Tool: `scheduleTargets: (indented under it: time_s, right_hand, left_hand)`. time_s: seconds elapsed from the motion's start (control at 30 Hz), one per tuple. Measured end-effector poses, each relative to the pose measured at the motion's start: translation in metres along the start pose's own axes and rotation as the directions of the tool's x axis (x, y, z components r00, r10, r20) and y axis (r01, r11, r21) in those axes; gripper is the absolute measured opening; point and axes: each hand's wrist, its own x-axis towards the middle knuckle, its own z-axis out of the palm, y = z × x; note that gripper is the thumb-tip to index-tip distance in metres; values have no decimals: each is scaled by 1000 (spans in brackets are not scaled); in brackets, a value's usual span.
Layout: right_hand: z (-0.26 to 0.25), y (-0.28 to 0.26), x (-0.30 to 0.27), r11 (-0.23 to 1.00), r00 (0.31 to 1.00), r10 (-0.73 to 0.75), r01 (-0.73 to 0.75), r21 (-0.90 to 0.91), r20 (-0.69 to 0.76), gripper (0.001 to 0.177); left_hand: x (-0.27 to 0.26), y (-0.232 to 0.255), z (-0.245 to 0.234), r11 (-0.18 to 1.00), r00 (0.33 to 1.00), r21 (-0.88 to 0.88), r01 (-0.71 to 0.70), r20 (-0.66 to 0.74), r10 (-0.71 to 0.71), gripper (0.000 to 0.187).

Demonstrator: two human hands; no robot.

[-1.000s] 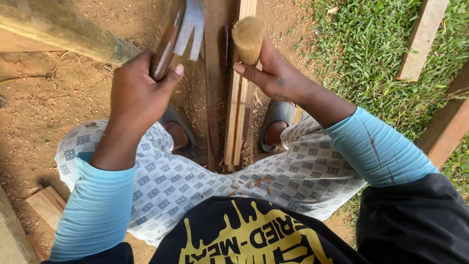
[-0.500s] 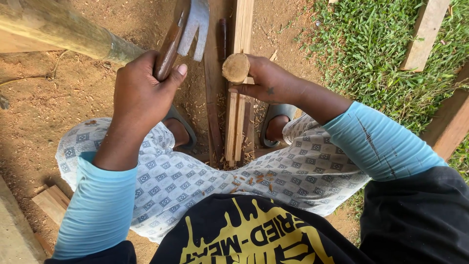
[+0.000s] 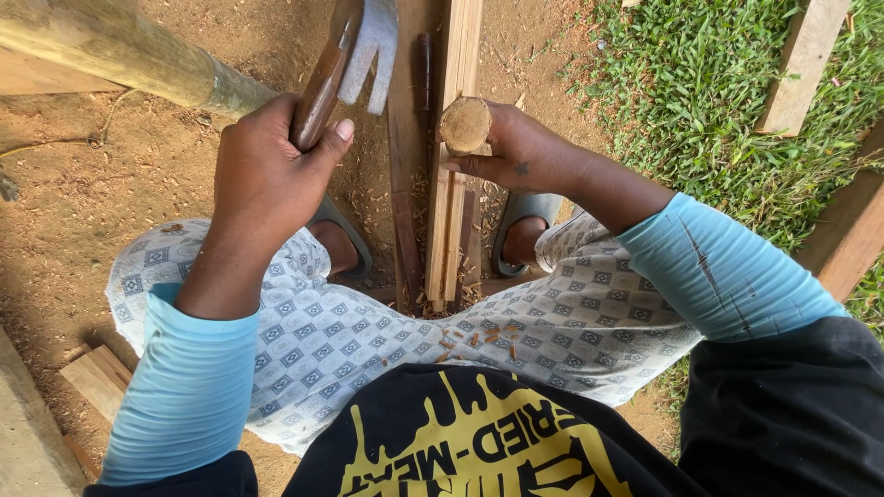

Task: Hammering a wooden peg into a groove in a wood plank.

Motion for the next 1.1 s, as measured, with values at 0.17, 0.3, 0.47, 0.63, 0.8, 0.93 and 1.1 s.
scheduleTargets:
  time_s: [0.17,0.3,0.47,0.63,0.8,0.93,1.1]
  right_hand:
    - [0,-3,1,999,999,-32,32,-20,-7,29]
    - [-1,-4,0,1000,1000,11,-11,-13,22,28]
    - [-1,-2,-3,1000,1000,-6,6,-23,27,27]
    - [-6,-8,-3,998,1000,2,-4,70,23,29]
    - [-6,-7,-6,996,998,30,-35,86,58,27]
    - [-3,0,-14,999,996,-31,30,21,81,26]
    - [-3,-5,-14,997,999,4,-8,77,51,28]
  left_hand:
    - [0,3,0,1000,1000,15,21,17,-21,30]
    - [0,3,1,999,999,28,30,23,-30,31]
    - [1,4,2,999,999,38,23,28,-25,31]
    - [-1,10,4,998,998,65,26,54,-29,31]
    - [-2,8,5,980,993,174,-96,85,83,29]
    - [1,5,9,915,945,252,-314,171,277,22]
    - [3,22,9,864,917,328,-382,251,310,19]
